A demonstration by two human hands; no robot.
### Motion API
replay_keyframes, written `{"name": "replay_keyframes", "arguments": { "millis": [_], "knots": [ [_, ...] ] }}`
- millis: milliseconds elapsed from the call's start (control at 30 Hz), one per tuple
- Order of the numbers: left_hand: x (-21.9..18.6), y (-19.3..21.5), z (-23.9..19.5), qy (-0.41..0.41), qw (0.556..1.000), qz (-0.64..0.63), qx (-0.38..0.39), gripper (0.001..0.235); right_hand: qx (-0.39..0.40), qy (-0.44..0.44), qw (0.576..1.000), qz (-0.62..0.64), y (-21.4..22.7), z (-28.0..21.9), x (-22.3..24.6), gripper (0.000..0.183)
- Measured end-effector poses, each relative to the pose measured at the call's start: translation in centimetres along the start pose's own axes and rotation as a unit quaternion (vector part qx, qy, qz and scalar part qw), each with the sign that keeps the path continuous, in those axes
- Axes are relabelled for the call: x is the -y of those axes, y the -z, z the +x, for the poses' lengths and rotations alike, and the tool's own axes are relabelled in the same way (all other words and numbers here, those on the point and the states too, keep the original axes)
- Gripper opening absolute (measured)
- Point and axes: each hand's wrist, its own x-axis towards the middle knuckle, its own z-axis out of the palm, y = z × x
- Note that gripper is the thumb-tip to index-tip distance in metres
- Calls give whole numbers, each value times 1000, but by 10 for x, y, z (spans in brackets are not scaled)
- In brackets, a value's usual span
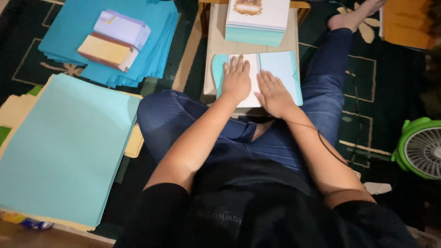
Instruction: Manually assembling invitations by folding cards and inserting them into decorative folders.
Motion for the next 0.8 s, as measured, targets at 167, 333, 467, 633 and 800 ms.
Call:
{"name": "replay_keyframes", "arguments": {
  "millis": [167, 333, 467, 633, 800],
  "knots": [
    [5, -28, 45, -110, 992, 41, 42, 51, -26, -8, 960, 279, 17, -5, -22, 73],
    [-9, 84, 27, -192, 964, 32, 182, 75, -58, -68, 754, 651, 34, -20, -34, 71],
    [4, 66, 40, -225, 960, 39, 165, 74, -58, -48, 653, 754, 24, -18, -44, 71],
    [40, 60, 49, -140, 977, -112, 115, 49, -58, -39, 655, 753, 19, -11, -47, 73],
    [70, 43, 26, 140, 870, -449, -145, 45, -121, -68, 782, 608, 9, -10, -35, 66]
  ]
}}
